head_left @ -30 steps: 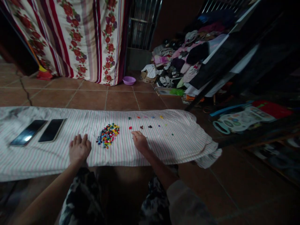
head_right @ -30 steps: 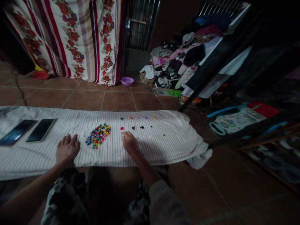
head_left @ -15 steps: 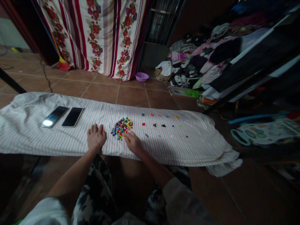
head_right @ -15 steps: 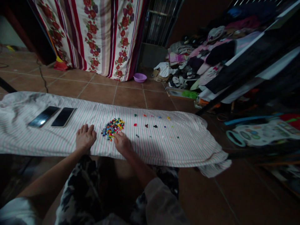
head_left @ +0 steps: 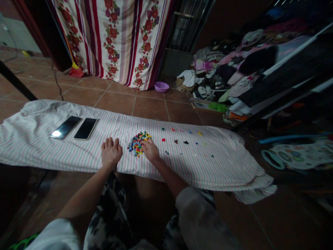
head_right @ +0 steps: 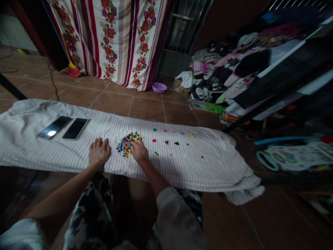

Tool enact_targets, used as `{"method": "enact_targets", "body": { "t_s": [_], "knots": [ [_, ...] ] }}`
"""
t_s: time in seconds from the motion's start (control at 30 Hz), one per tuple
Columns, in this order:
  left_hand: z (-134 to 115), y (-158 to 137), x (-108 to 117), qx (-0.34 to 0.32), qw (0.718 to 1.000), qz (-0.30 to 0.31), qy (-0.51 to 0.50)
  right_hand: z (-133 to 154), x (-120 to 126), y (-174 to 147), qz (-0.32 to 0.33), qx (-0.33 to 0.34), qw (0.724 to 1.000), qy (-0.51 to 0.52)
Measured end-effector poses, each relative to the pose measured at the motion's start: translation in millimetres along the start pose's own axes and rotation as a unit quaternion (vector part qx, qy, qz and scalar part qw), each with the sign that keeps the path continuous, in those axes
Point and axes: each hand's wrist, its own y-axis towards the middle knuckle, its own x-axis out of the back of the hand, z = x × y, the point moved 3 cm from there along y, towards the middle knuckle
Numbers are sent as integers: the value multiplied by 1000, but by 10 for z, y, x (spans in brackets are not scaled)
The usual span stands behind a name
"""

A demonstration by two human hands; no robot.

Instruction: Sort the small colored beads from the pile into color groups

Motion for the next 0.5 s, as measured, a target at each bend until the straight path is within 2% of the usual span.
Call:
{"method": "enact_targets", "body": {
  "t_s": [0.23, 0.4, 0.5],
  "knots": [
    [-8, -10, 6, 2, 1000, 0, 9, 46, -26, 96, 35, 2, 999, -21],
    [-4, -5, 4, -1, 1000, 3, 13, 51, 5, 81, 0, 5, 1000, 30],
    [-25, -10, 48, -11, 1000, 3, 26, 53, 32, 59, -27, -20, 995, 94]
  ]
}}
